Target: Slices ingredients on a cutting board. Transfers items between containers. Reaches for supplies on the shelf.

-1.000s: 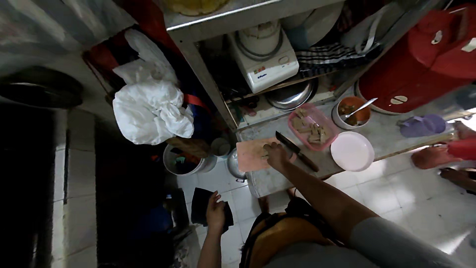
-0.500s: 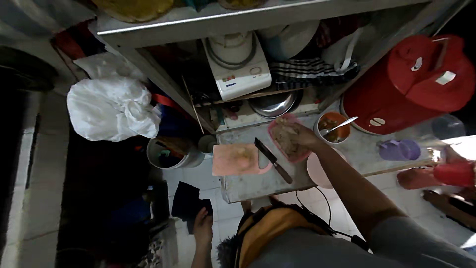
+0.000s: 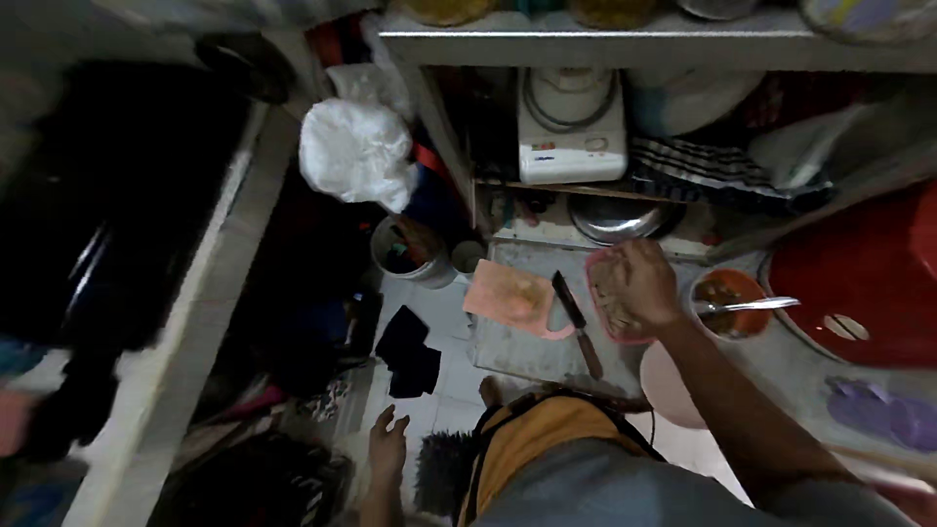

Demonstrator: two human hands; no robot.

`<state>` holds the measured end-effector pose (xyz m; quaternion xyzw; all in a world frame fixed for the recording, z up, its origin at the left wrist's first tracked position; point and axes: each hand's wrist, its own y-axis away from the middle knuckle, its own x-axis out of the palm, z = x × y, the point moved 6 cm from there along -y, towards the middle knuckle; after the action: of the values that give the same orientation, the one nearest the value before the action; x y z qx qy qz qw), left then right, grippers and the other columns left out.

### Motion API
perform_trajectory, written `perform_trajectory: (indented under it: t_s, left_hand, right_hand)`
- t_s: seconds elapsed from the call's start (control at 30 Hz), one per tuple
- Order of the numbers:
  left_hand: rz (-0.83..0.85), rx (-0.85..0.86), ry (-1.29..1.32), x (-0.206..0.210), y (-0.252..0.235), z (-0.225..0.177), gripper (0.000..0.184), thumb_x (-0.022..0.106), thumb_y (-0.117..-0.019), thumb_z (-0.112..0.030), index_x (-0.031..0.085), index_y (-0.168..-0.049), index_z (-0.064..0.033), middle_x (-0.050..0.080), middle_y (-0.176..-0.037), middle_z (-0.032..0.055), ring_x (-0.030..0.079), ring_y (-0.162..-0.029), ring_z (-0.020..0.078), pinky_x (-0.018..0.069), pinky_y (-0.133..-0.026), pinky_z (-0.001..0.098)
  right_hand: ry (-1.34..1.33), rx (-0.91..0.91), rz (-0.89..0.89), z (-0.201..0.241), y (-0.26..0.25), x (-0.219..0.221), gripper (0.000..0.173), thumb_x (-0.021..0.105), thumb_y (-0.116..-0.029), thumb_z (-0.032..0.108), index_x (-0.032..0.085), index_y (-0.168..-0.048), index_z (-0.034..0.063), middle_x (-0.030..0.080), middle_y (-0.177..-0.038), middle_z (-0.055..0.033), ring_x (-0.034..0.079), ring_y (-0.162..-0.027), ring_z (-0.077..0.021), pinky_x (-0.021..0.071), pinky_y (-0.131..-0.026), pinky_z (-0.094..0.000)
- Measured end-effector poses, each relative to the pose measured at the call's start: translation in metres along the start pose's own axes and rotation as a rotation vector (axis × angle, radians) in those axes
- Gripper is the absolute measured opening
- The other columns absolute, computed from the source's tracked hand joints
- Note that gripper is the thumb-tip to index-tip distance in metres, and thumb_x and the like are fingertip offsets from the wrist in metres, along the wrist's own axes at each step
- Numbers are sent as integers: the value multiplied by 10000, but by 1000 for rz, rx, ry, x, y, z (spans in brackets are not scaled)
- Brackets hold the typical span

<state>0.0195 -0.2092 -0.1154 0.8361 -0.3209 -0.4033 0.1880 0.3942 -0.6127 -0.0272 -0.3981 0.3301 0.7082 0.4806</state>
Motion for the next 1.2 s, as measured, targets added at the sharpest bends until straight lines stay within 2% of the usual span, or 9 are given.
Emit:
perform_trajectory:
  t_s: [0.07, 0.13, 0.23, 0.47, 0.7, 0.83, 1.0, 1.13, 1.2]
  left_hand:
    - [-26, -47, 47, -16, 5, 9, 502, 566, -1024, -133, 441, -1488, 14, 444, -1484, 304, 532, -1266, 422, 477, -982, 577]
    - [-88, -64, 72, -36, 10, 15, 503, 596, -1019, -149, 465, -1478, 8, 456, -1484, 299, 527, -1290, 428, 472, -1009, 576]
    - [-171, -68, 68, -66, 19, 31, 501, 628, -1002, -150, 501, -1461, 4, 452, -1502, 288, 458, -1383, 421, 396, -1119, 561]
    - [-348, -238, 198, -137, 51, 132, 512, 645, -989, -185, 514, -1458, -26, 439, -1514, 273, 444, -1398, 415, 394, -1127, 564]
    - [-554, -435, 494, -211, 90, 276, 491, 606, -1023, -148, 480, -1459, 41, 520, -1418, 317, 535, -1293, 440, 438, -1073, 571]
    - [-555, -521, 543, -257, 91, 328, 440, 594, -1032, -154, 522, -1421, 38, 574, -1339, 316, 574, -1220, 430, 451, -1029, 575]
    - [-586, -483, 469, -337, 64, 347, 437, 624, -1009, -141, 554, -1400, 42, 570, -1371, 310, 554, -1281, 446, 437, -1077, 592]
    - [-627, -465, 533, -381, 25, 345, 492, 604, -1023, -153, 484, -1462, 34, 505, -1462, 284, 493, -1361, 407, 401, -1128, 551]
    - [-641, -450, 546, -389, 2, 339, 481, 627, -1009, -143, 510, -1442, 32, 507, -1458, 287, 498, -1353, 410, 406, -1119, 553]
  right_hand:
    - [52, 41, 289, 0, 9, 14, 428, 574, -1044, 285, 590, -1413, 69, 523, -1478, -236, 492, -1373, -443, 426, -1096, -645]
    - [75, -6, 444, 22, 12, 27, 439, 569, -1046, 273, 589, -1418, 41, 523, -1483, -243, 478, -1388, -440, 395, -1131, -627]
    - [-46, -126, 437, 71, 18, 42, 417, 607, -1031, 233, 593, -1394, 28, 608, -1340, -269, 560, -1264, -467, 441, -1064, -634]
    - [-19, -422, 705, 212, 34, 128, 412, 657, -1004, 243, 633, -1366, 48, 611, -1364, -237, 478, -1337, -492, 376, -1118, -637]
    - [21, -680, 730, 394, 45, 213, 404, 664, -1001, 255, 649, -1357, 64, 600, -1401, -220, 445, -1378, -488, 335, -1154, -640]
    - [33, -709, 782, 500, 79, 251, 409, 657, -1010, 275, 642, -1373, 89, 583, -1423, -208, 441, -1388, -468, 348, -1150, -618]
    - [27, -763, 899, 585, 122, 307, 413, 658, -1006, 293, 647, -1370, 100, 580, -1435, -181, 423, -1407, -446, 336, -1171, -592]
    - [101, -803, 1005, 615, 128, 337, 433, 656, -1001, 322, 647, -1370, 97, 589, -1428, -170, 421, -1412, -431, 307, -1195, -566]
    - [156, -790, 1014, 625, 115, 347, 438, 657, -1001, 335, 646, -1372, 102, 587, -1432, -164, 425, -1409, -421, 300, -1198, -558]
